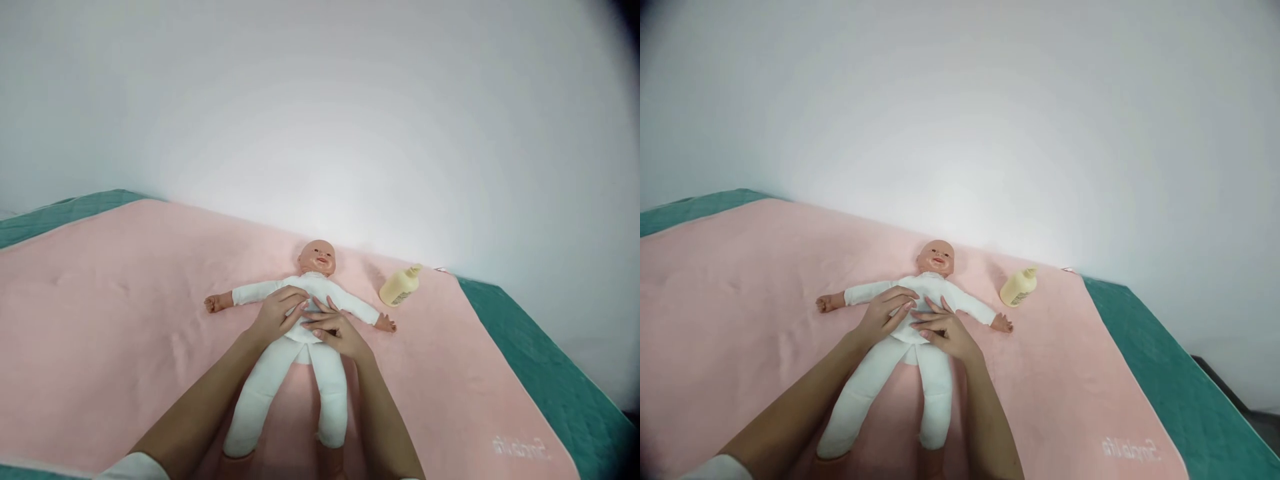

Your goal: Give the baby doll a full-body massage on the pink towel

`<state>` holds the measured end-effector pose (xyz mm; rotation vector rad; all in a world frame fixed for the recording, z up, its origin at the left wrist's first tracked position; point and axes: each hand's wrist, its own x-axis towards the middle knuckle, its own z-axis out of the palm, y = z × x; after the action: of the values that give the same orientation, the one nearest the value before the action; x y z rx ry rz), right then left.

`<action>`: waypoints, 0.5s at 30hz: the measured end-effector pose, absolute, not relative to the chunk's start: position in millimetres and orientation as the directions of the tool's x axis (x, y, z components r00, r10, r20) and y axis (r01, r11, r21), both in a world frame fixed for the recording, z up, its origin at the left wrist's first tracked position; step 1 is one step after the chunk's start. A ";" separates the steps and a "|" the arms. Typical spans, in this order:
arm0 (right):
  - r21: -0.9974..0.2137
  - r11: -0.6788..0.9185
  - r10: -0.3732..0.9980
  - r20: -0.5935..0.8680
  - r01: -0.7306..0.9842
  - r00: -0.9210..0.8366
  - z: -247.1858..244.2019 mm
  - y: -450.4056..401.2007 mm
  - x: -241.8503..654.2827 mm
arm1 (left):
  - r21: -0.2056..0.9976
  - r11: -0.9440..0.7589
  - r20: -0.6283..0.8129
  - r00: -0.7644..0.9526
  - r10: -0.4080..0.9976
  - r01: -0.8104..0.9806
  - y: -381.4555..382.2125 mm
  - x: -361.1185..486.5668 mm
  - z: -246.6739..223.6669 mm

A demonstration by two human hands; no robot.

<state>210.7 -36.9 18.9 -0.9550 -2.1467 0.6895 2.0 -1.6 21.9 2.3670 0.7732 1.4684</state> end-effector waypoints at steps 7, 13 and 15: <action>-0.765 0.489 0.821 0.242 0.420 -0.516 16.6 -34.5 207.1 | 0.463 -0.827 0.781 0.296 0.551 0.319 1.2 2.3 15.3; -0.654 0.483 0.827 0.121 0.582 -0.549 14.2 -23.8 206.5 | 0.502 -0.812 0.761 0.294 0.578 0.298 2.1 2.7 13.4; -0.623 0.460 0.848 0.098 0.633 -0.520 11.7 -20.4 205.9 | 0.508 -0.812 0.762 0.290 0.580 0.288 2.4 2.8 12.6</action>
<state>205.9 -20.4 11.7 -1.2457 -2.3177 0.7447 2.8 2.4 12.6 2.2888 0.7935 1.5303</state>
